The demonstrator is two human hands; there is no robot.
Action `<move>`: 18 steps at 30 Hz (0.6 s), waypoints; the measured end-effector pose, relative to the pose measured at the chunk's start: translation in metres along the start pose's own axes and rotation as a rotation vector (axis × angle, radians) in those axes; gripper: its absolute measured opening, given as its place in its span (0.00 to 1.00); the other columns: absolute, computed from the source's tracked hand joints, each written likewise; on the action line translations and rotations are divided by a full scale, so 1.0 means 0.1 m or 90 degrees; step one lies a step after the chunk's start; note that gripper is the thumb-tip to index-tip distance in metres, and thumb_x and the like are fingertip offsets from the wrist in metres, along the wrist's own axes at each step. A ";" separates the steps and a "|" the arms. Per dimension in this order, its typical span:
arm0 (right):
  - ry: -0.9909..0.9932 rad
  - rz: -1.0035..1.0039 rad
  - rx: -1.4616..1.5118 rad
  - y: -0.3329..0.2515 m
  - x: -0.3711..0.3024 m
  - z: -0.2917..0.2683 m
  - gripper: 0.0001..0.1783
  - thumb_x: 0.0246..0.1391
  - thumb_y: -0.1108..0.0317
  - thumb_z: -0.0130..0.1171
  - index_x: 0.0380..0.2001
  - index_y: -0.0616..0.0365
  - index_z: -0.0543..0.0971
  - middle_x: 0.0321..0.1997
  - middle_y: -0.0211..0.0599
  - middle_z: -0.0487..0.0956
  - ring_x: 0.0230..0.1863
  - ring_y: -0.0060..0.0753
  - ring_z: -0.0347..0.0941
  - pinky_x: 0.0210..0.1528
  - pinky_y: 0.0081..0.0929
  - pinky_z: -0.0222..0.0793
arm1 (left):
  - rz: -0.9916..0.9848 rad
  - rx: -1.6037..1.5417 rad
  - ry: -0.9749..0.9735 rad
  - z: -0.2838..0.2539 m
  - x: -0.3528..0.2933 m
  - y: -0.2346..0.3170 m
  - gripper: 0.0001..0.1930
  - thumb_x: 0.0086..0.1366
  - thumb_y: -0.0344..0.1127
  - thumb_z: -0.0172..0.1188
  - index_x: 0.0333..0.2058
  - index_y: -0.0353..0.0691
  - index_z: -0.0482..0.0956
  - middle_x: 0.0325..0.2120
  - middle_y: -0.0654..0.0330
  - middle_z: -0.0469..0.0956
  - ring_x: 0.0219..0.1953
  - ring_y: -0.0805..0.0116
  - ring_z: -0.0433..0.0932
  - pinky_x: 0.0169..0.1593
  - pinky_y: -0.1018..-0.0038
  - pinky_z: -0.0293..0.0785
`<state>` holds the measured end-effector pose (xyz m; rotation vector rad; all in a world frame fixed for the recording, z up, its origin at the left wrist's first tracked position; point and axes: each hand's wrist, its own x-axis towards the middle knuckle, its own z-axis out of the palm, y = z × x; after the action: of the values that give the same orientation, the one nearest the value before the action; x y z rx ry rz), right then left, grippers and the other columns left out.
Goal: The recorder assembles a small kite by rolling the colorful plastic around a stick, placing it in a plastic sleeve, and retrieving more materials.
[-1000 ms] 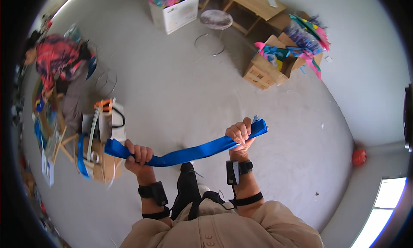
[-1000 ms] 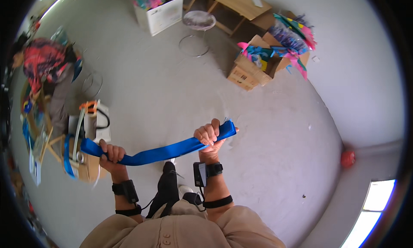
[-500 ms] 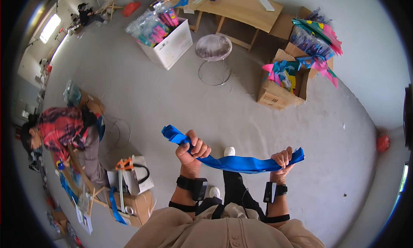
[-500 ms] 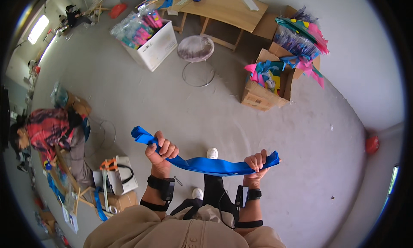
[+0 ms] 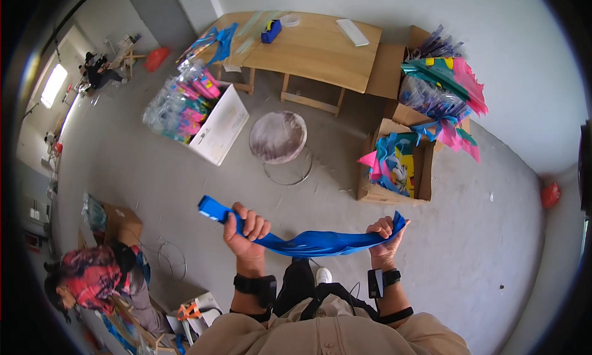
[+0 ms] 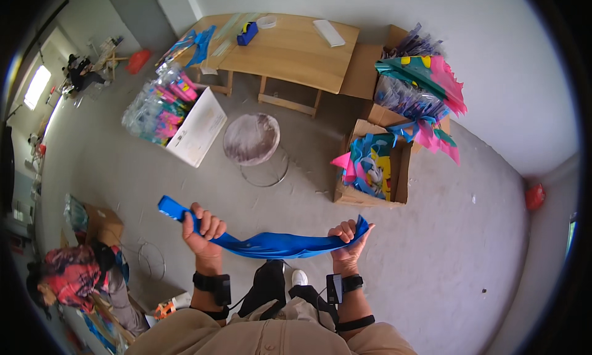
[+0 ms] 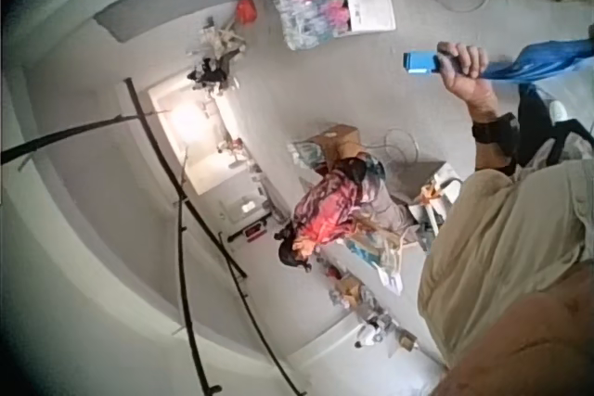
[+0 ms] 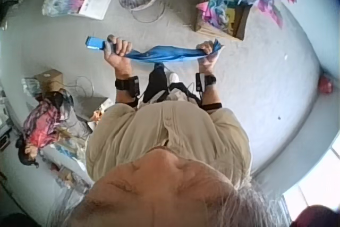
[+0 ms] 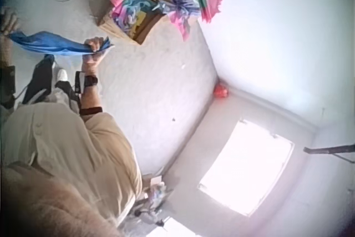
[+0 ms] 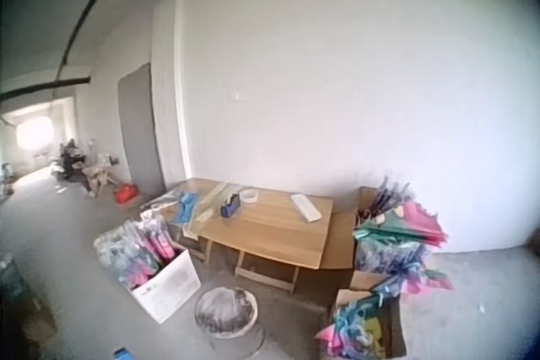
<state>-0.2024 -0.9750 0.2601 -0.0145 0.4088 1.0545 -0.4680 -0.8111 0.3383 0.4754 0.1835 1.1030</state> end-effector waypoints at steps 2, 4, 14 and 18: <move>0.002 0.008 -0.014 -0.01 0.41 -0.02 0.33 0.50 0.33 0.52 0.13 0.47 0.57 0.10 0.20 0.53 0.11 0.17 0.50 0.27 0.21 0.59 | 0.004 0.027 0.016 0.13 0.45 0.11 0.13 0.66 0.47 0.49 0.29 0.45 0.66 0.10 0.70 0.56 0.10 0.80 0.53 0.20 0.78 0.53; -0.005 0.044 -0.006 0.05 0.80 0.02 0.33 0.50 0.33 0.52 0.13 0.47 0.57 0.10 0.20 0.52 0.11 0.17 0.49 0.28 0.21 0.59 | 0.016 0.052 -0.021 0.23 0.89 0.27 0.13 0.67 0.47 0.48 0.30 0.44 0.65 0.11 0.70 0.56 0.11 0.80 0.52 0.20 0.78 0.53; 0.215 0.124 -0.484 -0.28 2.25 0.24 0.17 0.60 0.52 0.51 0.26 0.54 0.74 0.28 0.32 0.76 0.32 0.34 0.72 0.42 0.32 0.67 | -0.015 0.179 -0.117 0.61 3.15 1.10 0.13 0.70 0.45 0.43 0.33 0.43 0.61 0.12 0.68 0.56 0.10 0.79 0.53 0.18 0.78 0.53; 0.215 0.209 -1.112 -1.13 2.13 -0.37 0.13 0.59 0.56 0.52 0.39 0.52 0.77 0.42 0.35 0.77 0.44 0.41 0.73 0.50 0.44 0.66 | 0.003 0.354 -0.019 0.41 3.85 1.26 0.13 0.70 0.44 0.43 0.31 0.41 0.61 0.11 0.68 0.56 0.10 0.80 0.54 0.16 0.79 0.52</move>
<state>-0.0280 -0.8604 0.1343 -1.7329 -0.3379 1.4434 -0.3823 -0.4339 0.4670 0.9864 0.4686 1.0430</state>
